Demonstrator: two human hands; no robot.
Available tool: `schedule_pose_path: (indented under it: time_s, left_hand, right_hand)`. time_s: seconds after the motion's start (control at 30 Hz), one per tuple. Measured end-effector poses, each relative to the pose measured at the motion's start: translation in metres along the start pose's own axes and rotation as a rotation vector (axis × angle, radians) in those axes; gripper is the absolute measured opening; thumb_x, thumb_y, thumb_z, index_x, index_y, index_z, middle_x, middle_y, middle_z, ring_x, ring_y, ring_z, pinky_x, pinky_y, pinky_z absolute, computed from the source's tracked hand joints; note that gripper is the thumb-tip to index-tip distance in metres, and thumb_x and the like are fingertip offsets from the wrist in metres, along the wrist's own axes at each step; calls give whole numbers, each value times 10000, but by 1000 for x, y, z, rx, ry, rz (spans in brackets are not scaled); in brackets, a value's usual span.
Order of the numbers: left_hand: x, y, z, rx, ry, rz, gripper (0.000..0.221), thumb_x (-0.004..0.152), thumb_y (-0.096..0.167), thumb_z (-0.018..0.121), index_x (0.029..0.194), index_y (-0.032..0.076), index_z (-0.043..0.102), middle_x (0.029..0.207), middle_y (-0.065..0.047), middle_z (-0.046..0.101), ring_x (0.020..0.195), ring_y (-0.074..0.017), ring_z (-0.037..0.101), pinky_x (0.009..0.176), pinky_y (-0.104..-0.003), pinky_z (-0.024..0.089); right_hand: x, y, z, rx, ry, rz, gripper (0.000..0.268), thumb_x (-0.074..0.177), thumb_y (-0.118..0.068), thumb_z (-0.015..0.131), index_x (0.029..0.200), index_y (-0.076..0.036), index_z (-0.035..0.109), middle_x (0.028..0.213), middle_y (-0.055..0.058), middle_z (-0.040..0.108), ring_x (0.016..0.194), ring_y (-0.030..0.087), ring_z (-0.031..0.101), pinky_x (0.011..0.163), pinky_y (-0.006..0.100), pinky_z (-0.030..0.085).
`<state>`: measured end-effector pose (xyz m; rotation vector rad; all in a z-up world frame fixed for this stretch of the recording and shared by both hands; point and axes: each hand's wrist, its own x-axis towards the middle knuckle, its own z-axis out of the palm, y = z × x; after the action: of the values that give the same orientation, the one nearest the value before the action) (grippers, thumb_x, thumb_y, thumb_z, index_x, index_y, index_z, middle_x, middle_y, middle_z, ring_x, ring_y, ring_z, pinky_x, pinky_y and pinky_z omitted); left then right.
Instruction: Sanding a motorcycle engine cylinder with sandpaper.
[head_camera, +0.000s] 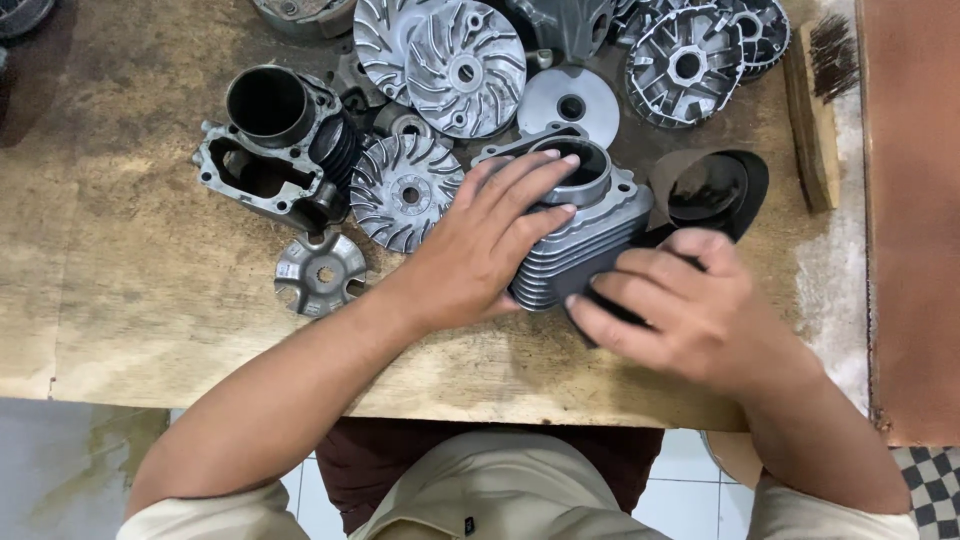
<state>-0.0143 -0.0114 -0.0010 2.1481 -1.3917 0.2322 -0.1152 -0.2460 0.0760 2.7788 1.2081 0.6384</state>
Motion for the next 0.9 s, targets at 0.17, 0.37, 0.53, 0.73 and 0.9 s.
schedule_pose_path:
  time_s: [0.17,0.37,0.53,0.73,0.9]
  left_hand:
    - [2,2,-10,-46,31,19,1129,492,266,1033,1423,167,401,1661,-116,297,1563,-345,351,1325,-612,276]
    - [-1,-12,9,-61,64,-68,1194,608,393,1107,1479,240,304,1689,-67,271,1601,-330,301,1394,-621,208]
    - [0,-11,2,-74,60,-111,1198,634,425,1094,1492,227,282,1705,-37,229,1618,-297,260,1403,-628,192]
    - [0,-9,-7,-134,125,-82,1044,718,368,1028,1467,187,325,1665,-108,300,1582,-346,329,1375,-605,258]
    - [-2,-11,-5,-110,99,-108,1127,658,352,1040,1480,214,282,1672,-102,275,1591,-354,291,1374,-622,233]
  right_hand:
    - [8,-5,-8,6,34,-29,220,933,-210,714,1151,-241,732,1075,-29,757,988,132,667,930,351,396]
    - [-11,17,20,-97,119,27,306,950,-193,824,1196,-343,723,1046,-55,802,952,129,695,949,374,384]
    - [-17,34,23,-53,156,66,296,967,-222,669,1254,-270,726,1110,24,731,1016,193,636,1035,435,359]
    - [-24,47,42,10,312,85,209,912,-214,764,1086,-178,655,1145,64,682,1121,282,632,1047,527,429]
    - [-34,56,70,-81,417,-26,360,879,-150,934,1075,-276,661,1074,-34,716,1024,180,621,992,420,398]
